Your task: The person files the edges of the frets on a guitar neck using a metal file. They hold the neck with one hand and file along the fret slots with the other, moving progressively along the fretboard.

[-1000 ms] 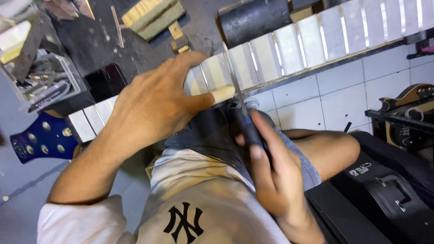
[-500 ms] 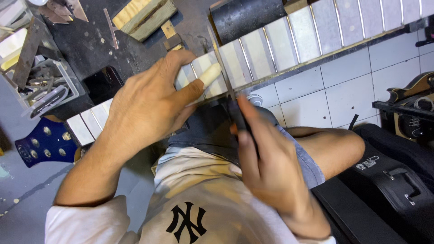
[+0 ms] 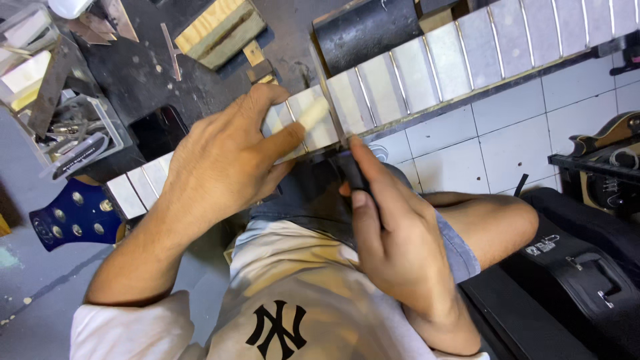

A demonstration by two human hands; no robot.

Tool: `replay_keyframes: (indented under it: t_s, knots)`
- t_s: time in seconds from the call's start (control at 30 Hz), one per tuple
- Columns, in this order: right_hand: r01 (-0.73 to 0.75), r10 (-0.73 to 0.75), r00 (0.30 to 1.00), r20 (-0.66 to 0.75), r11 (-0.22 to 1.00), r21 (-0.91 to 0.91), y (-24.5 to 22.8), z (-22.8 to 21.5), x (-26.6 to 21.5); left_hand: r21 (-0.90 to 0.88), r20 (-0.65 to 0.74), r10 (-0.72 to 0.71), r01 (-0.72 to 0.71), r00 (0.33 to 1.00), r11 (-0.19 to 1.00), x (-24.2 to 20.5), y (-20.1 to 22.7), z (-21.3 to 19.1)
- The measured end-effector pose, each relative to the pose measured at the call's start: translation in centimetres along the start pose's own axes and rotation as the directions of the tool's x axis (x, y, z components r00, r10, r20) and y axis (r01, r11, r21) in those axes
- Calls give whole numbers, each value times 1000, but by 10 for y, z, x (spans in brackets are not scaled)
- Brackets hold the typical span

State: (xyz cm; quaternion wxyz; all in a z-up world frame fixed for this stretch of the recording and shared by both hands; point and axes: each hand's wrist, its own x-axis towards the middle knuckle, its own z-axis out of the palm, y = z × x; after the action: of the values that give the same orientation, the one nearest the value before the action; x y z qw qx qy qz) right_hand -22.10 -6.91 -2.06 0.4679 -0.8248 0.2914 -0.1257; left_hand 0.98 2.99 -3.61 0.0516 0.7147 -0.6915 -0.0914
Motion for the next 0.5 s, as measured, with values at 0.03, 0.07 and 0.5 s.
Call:
replay_keyframes:
  t_s: [0.03, 0.07, 0.5]
  knots:
    - [-4, 4, 1000, 3, 1000, 0, 5, -1, -17, -4, 3, -1, 1, 1000, 1000, 10, 8, -13]
    - [-43, 43, 999, -6, 999, 22, 10, -1, -32, -201, 227, -307, 353, 924, 914, 19, 14, -26]
    - [-76, 79, 996, -38, 995, 71, 16, 3, -20, -101, 65, 7, -1, 998, 995, 3, 1, -11]
